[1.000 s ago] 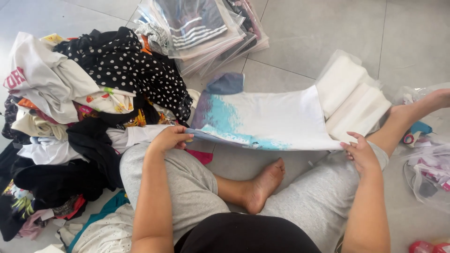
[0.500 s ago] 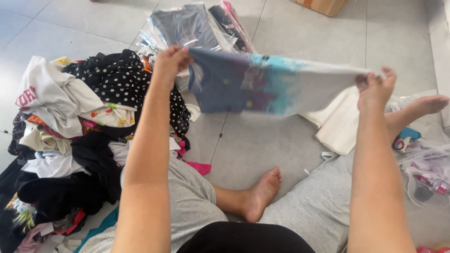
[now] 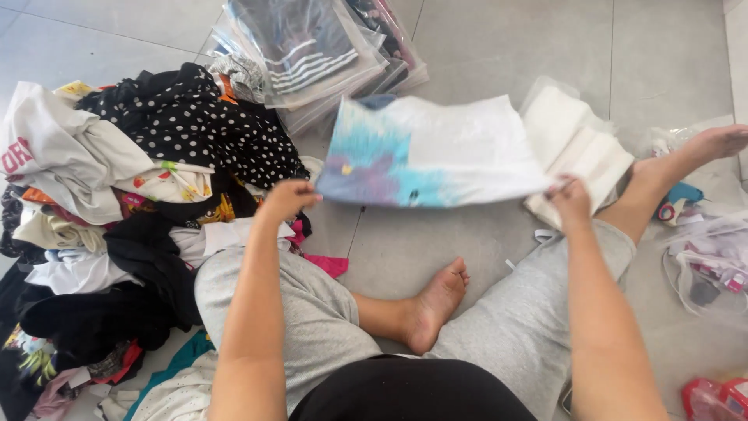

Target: Folding a t-shirt and placing it into a clear plastic packaging bag

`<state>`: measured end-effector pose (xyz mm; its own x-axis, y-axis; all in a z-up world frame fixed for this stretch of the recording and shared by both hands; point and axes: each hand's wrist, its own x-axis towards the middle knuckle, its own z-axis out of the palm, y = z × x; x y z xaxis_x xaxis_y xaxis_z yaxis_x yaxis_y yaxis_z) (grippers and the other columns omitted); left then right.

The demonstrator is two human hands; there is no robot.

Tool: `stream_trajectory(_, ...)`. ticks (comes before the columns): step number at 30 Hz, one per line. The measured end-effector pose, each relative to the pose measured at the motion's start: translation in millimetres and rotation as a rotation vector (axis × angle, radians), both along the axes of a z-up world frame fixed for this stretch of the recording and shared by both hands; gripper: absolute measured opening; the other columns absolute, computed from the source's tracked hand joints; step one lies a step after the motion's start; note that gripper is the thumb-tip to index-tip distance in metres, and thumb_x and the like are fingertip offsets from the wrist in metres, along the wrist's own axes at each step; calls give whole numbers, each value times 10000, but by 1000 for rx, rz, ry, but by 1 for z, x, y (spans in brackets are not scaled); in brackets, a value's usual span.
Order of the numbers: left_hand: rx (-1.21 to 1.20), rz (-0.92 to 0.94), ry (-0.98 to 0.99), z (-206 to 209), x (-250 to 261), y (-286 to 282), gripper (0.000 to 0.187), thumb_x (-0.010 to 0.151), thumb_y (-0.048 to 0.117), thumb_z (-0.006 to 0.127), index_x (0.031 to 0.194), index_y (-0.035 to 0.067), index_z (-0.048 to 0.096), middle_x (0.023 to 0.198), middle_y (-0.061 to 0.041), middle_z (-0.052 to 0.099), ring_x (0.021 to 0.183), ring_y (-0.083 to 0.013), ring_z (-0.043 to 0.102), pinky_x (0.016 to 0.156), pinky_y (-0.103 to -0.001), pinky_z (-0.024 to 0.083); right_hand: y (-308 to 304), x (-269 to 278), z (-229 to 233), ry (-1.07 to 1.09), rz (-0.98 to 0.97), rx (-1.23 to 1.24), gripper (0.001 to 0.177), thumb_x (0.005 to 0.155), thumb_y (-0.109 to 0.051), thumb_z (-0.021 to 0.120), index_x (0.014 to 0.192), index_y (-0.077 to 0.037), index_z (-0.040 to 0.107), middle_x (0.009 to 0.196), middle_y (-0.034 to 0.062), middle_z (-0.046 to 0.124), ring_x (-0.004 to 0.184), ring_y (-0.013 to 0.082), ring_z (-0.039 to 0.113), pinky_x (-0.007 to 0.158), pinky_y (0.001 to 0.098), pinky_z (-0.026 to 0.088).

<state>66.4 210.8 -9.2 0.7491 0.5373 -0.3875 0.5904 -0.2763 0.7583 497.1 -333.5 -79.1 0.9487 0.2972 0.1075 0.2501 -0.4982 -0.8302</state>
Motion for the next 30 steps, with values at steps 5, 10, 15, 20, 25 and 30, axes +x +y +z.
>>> stream_trajectory(5, 347, -386, 506, -118, 1, 5, 439, 777, 441, 844, 1136, 190, 825, 1150, -80, 809, 1172, -301, 728, 1023, -446, 564, -25, -9, -96, 96, 12, -516, 277, 945, -272, 750, 1216, -315, 718, 1014, 30, 787, 951, 247, 732, 902, 413, 550)
stream_trajectory(10, 321, -407, 760, -99, 7, -18, 748, 711, 477, 887, 1301, 43, 740, 1336, -191, 716, 1294, -339, 650, 1090, -496, 520, -20, -29, -77, 80, -22, -602, 400, 904, -219, 781, 1289, -273, 686, 1154, 84, 774, 1093, 294, 725, 902, 465, 569)
stream_trajectory(15, 301, -145, 734, -135, 8, -13, 572, 771, 457, 873, 1167, 53, 786, 1139, -188, 768, 1150, -384, 709, 974, -618, 549, -15, -50, -54, 184, 25, -642, 471, 912, -217, 794, 1358, -160, 655, 1214, 151, 759, 1166, 370, 699, 936, 504, 568)
stream_trajectory(20, 304, -197, 826, -82, -2, -27, 548, 797, 382, 881, 1237, 80, 757, 1262, -151, 740, 1274, -338, 646, 1042, -601, 507, -24, -51, -57, 96, -54, -722, 339, 934, -179, 766, 1257, -208, 667, 1176, 103, 770, 1110, 347, 724, 899, 484, 577)
stream_trajectory(25, 226, -165, 973, -37, 15, -66, 472, 1059, 254, 500, 1482, 55, 562, 1545, -109, 571, 1475, -281, 477, 1184, -562, 380, -6, -73, -30, 126, 4, -921, 304, 984, -132, 682, 1286, -156, 651, 1203, 166, 764, 1136, 378, 720, 902, 518, 575)
stream_trajectory(30, 197, -162, 1061, -60, 25, -62, 515, 1073, 152, 297, 1540, 66, 496, 1622, -93, 487, 1525, -298, 402, 1170, -603, 308, 2, -81, -30, 128, 21, -1031, 183, 993, -103, 604, 1159, -149, 667, 1178, 210, 758, 1161, 419, 715, 916, 536, 560)
